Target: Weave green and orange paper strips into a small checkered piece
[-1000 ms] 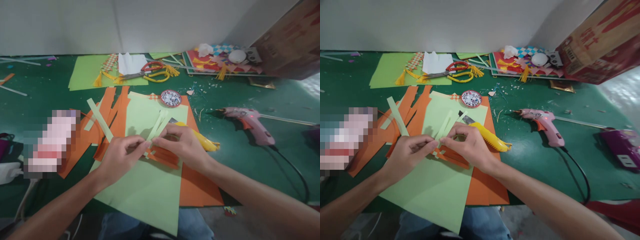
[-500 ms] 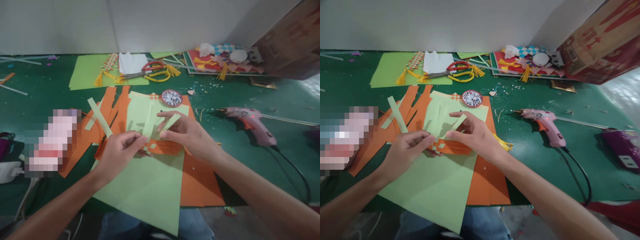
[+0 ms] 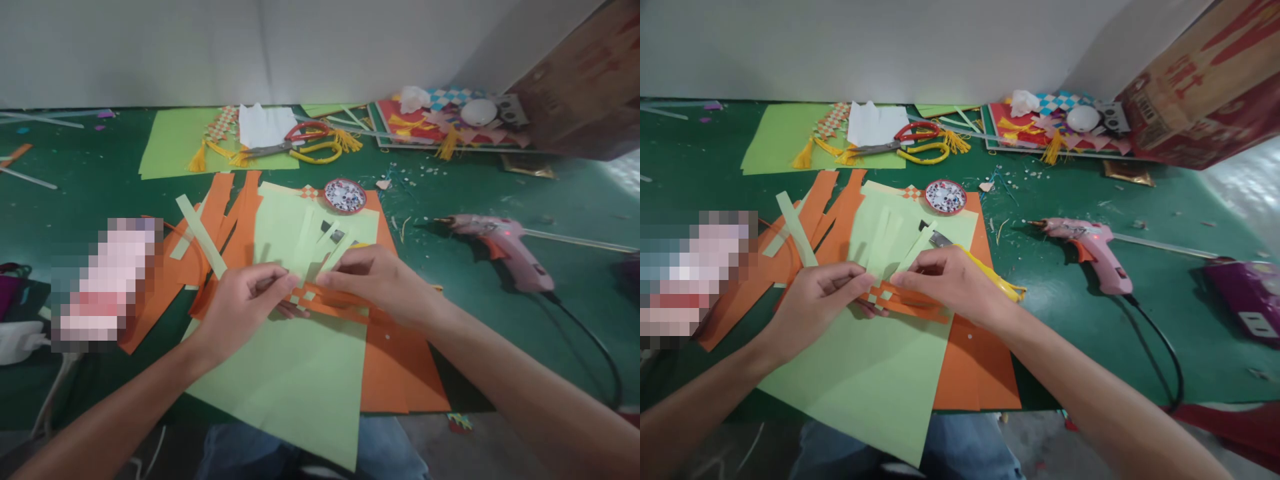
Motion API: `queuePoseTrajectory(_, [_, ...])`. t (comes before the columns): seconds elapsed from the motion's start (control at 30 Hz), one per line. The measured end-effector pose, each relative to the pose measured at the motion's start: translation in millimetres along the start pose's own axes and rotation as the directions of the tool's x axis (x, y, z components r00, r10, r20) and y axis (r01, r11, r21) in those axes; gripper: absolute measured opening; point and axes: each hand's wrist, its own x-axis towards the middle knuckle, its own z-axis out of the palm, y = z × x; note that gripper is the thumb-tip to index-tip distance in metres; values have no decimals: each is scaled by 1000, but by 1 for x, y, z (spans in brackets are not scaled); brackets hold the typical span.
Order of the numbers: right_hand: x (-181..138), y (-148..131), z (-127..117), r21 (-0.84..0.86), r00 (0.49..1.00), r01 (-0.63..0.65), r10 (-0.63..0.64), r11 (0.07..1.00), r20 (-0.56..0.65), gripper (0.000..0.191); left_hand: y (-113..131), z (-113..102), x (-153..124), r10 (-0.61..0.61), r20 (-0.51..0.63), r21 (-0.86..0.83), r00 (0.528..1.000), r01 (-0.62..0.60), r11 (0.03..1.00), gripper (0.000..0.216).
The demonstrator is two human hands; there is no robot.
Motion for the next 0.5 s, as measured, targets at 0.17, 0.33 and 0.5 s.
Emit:
queuePoseTrajectory(0.17, [0, 0, 1, -3, 1000, 14, -14, 1000, 14, 39, -3, -1, 0, -5, 38, 41, 999, 3, 999, 27])
queuePoseTrajectory(0.33, [0, -1, 2, -43, 1000, 23, -23, 999, -3, 39, -2, 0, -2, 1, 54, 69, 999, -5, 998, 26])
queuePoseTrajectory(0.5, [0, -3, 3, -65, 998, 56, -57, 996, -15, 41, 1, 0, -4, -20, 53, 88, 998, 15, 996, 26])
